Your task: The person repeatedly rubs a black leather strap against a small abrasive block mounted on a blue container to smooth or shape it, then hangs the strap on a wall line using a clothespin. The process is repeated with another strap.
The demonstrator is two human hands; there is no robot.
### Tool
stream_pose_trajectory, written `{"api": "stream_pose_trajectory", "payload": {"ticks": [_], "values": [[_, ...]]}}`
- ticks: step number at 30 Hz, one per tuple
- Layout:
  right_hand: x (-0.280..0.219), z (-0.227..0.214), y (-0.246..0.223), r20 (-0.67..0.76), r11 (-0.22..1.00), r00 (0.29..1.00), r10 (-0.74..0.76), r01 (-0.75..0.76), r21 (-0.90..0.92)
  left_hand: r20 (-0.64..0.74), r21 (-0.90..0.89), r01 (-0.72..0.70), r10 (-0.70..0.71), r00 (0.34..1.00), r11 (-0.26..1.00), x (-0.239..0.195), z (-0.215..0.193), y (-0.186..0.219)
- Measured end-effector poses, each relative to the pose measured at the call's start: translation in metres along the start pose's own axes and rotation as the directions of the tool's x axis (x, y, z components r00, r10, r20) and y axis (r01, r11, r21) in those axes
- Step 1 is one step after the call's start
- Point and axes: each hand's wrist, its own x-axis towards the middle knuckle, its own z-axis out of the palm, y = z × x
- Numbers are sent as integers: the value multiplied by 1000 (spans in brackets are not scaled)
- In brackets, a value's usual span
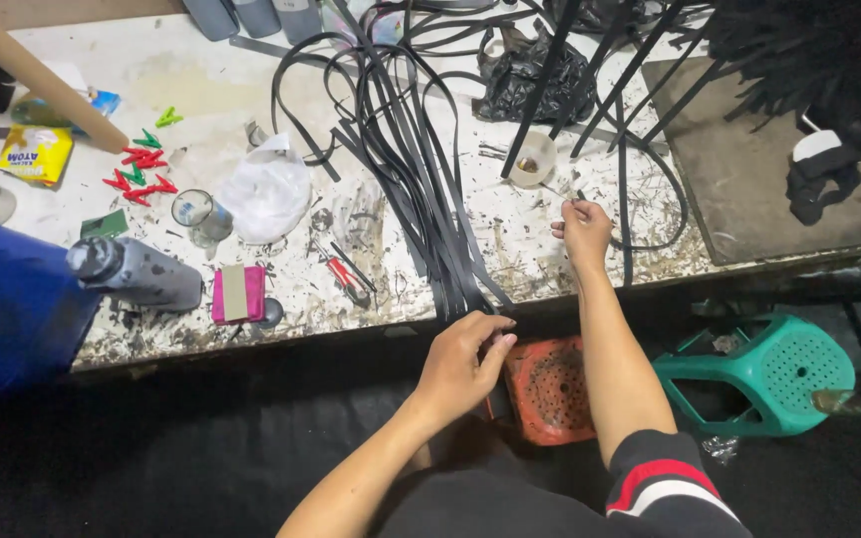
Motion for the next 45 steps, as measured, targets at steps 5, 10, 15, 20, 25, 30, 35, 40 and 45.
{"api": "stream_pose_trajectory", "payload": {"ticks": [5, 10, 15, 20, 25, 30, 35, 40, 45], "values": [[42, 38, 3, -11, 995, 997, 82, -82, -48, 22, 33, 17, -17, 1000, 999, 38, 8, -9], [53, 62, -8, -28, 976, 983, 179, -181, -117, 23, 40, 10, -11, 1000, 999, 85, 24, -10], [83, 67, 13, 31, 905, 961, 276, -249, -344, 7, 23, 54, -54, 999, 998, 120, 31, -14], [84, 64, 9, 68, 910, 948, 310, -276, -309, 37, 9, 74, -74, 997, 997, 144, 42, -14], [79, 60, -1, 99, 913, 934, 342, -305, -271, 57, 17, 68, -69, 996, 998, 162, 52, -16], [85, 49, 11, 122, 928, 940, 319, -285, -239, 68, 17, 86, -87, 994, 996, 169, 60, -18], [78, 9, 7, 131, 929, 944, 303, -262, -262, 62, 17, 58, -59, 996, 998, 172, 62, -12], [77, -71, -14, 67, 935, 958, 278, -254, -248, 92, 1, 23, -23, 995, 1000, 174, 72, -12], [113, -158, 1, -142, 978, 976, 163, -178, -105, 138, 0, 14, -14, 990, 1000, 181, 86, -12]]}}
